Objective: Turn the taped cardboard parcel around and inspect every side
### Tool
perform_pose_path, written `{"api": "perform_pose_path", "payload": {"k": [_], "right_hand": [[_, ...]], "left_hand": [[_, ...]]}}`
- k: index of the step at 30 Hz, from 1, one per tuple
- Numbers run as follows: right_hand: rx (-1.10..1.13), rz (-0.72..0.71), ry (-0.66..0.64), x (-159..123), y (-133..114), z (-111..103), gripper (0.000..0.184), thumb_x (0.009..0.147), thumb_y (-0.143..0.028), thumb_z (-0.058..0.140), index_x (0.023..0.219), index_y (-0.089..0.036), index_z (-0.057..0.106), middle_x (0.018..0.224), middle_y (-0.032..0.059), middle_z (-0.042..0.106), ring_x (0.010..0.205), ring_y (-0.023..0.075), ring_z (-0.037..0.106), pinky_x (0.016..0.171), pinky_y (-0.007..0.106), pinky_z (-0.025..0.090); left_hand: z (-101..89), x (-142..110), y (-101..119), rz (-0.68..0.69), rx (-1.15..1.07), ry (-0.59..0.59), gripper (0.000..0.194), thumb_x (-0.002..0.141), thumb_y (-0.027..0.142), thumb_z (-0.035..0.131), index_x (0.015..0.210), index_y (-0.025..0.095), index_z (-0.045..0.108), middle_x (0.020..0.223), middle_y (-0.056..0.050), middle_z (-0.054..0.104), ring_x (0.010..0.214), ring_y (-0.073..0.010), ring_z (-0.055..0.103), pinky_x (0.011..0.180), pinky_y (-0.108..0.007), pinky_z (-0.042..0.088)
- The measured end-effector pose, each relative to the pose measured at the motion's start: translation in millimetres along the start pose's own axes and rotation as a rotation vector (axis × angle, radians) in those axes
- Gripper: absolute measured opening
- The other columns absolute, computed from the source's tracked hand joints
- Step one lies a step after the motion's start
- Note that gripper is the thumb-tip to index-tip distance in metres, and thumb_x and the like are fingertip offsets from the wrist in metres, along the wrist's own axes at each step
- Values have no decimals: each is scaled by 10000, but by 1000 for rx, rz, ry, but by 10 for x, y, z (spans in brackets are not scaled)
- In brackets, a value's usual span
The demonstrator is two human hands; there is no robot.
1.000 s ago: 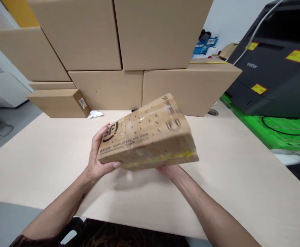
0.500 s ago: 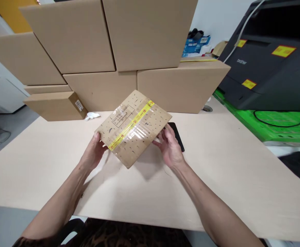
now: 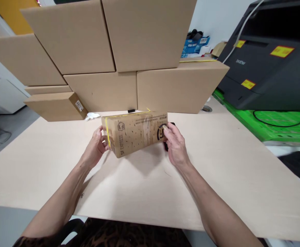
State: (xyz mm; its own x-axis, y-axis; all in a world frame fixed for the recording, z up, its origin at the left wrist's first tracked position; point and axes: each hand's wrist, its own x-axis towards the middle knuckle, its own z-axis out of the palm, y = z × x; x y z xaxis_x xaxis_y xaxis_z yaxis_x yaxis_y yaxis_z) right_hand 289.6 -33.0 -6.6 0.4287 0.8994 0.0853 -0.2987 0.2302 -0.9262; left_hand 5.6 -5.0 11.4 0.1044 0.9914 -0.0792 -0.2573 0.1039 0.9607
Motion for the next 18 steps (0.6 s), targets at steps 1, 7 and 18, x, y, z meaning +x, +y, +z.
{"api": "perform_pose_path", "payload": {"k": [1,7,18], "right_hand": [[-13,-23,1,-6,7,-3,488,685,-599,927,1067,-316,813,1133,22,789,1064,219,699,865,357,584],[-95,-103,7,23,-1,-93,580,769,-554,880,1276,-313,732,1338,66,749,1204,281,708,854,414,614],[-47,-49,-108,34,-104,-133,390,895,-591,753,1142,-297,818,1147,62,748,775,186,640,518,309,520]], "left_hand": [[-10,-5,9,7,7,-3,899,768,724,849,1452,255,500,984,-33,727,682,-130,655,572,-243,559],[-77,-36,58,83,34,-47,1121,824,634,849,1667,209,244,885,-30,763,685,-182,748,663,-320,634],[-201,-23,-54,540,289,-126,839,903,404,838,1638,425,434,1233,-54,673,810,-124,692,731,-294,635]]}}
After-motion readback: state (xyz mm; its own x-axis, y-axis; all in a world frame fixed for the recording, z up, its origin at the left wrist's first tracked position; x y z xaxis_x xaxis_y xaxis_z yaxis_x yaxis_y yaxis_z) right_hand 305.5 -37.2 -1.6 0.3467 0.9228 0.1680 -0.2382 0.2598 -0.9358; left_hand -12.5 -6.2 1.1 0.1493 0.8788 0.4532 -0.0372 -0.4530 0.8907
